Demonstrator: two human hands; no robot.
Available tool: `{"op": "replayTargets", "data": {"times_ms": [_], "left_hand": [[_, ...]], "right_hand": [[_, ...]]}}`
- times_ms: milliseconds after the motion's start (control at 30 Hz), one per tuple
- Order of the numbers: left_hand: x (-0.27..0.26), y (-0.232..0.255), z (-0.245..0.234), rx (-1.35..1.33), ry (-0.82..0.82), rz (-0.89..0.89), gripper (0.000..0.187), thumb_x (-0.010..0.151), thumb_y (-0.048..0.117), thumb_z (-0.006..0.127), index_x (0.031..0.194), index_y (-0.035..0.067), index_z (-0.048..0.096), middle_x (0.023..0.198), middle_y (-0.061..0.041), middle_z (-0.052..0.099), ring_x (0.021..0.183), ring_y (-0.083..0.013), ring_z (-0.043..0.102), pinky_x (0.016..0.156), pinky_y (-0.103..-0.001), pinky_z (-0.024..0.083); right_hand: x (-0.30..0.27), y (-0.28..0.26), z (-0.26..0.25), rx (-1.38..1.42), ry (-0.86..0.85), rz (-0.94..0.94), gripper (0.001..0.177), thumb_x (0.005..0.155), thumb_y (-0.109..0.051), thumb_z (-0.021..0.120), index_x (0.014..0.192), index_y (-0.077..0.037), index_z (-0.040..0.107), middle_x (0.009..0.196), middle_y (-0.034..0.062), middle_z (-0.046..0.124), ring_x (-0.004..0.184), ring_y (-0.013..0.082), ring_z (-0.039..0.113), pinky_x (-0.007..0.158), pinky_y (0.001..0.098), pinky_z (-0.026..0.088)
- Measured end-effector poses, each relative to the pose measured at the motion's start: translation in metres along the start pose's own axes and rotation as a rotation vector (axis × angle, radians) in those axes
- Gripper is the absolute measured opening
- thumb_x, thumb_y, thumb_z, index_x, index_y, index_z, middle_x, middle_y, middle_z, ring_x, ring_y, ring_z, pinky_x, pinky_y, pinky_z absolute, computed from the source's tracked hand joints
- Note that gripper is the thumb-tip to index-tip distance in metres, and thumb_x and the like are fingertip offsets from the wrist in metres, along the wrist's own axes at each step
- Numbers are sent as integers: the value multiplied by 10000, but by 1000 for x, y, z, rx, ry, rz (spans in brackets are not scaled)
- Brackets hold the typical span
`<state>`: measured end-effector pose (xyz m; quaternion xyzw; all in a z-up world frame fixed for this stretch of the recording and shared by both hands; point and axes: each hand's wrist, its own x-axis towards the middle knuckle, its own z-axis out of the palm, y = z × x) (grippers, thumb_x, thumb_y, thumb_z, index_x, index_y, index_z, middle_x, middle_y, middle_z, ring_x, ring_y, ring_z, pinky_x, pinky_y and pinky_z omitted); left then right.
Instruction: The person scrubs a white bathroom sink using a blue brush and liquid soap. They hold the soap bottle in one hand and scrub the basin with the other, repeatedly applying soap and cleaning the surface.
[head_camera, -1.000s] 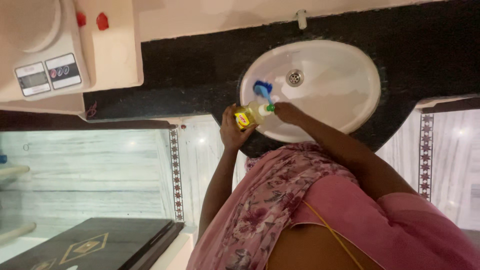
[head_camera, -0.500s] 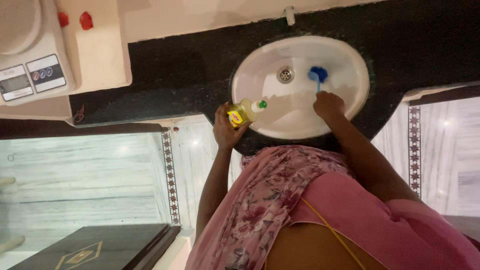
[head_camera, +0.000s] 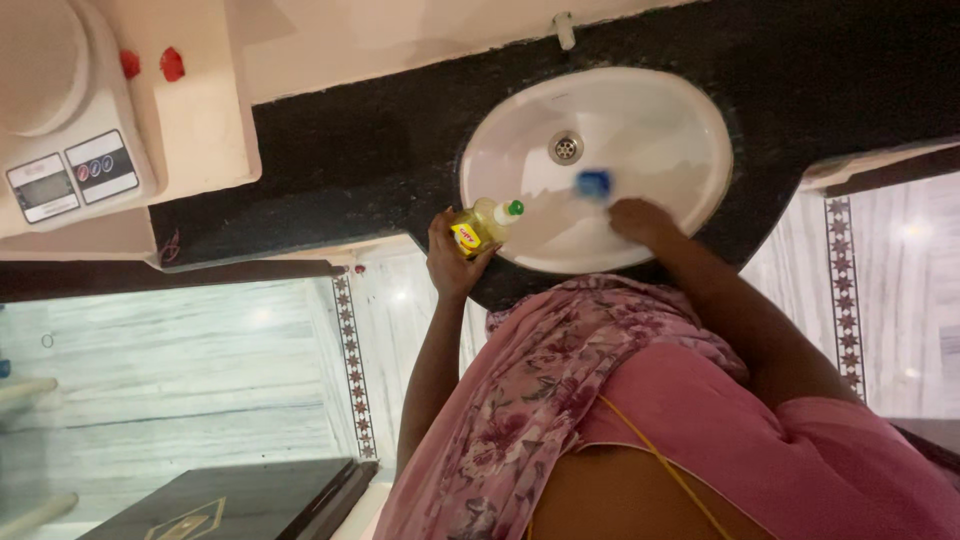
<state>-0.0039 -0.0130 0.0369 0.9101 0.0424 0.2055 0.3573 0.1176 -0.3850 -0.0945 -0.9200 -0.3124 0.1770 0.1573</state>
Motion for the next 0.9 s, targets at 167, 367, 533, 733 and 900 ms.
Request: {"op": "replayTargets", "data": {"times_ms": [167,367,533,733,900], "left_hand": [[-1,0,-2,-41,14,28,1006,675,456,971,1443,39,472,1399,-196,562,1246,-385,615,980,-436,558],[-2,-1,-1,-53,8,14,999,688,453,959,1459,44,472,1416,-197,564,1257,-382,620,988,-430,563],[0,2,-2,-13,8,-6,997,654,467,965,1426,57,487,1392,-192,573,1247,-388,611,981,-441,553],[-1,0,-2,-12,22,32,988,682,448,951,1449,51,471,1393,-190,567,1257,-391,601,996,-447,545],[0,5,-4,-24,7,1,980,684,440,949,1449,54,472,1390,-191,570,1241,-383,609,983,-444,548]], "right_hand": [[-4,19,-90,-147,-18,755,344,1002,-331,547,1082,-76,764,1012,166,759,898,364,724,704,532,571],[57,-15,-93,-318,202,461,196,879,-232,629,984,-151,774,954,100,758,875,319,733,650,500,552],[122,-94,-51,-214,55,77,264,794,-102,624,1005,-169,768,913,144,758,828,355,739,649,515,567],[129,-111,-45,-319,56,17,163,873,-176,640,905,-102,782,905,138,765,848,315,755,664,484,587],[113,-13,-65,-268,78,550,193,896,-212,650,931,-101,804,944,164,774,896,336,755,695,497,586]]}}
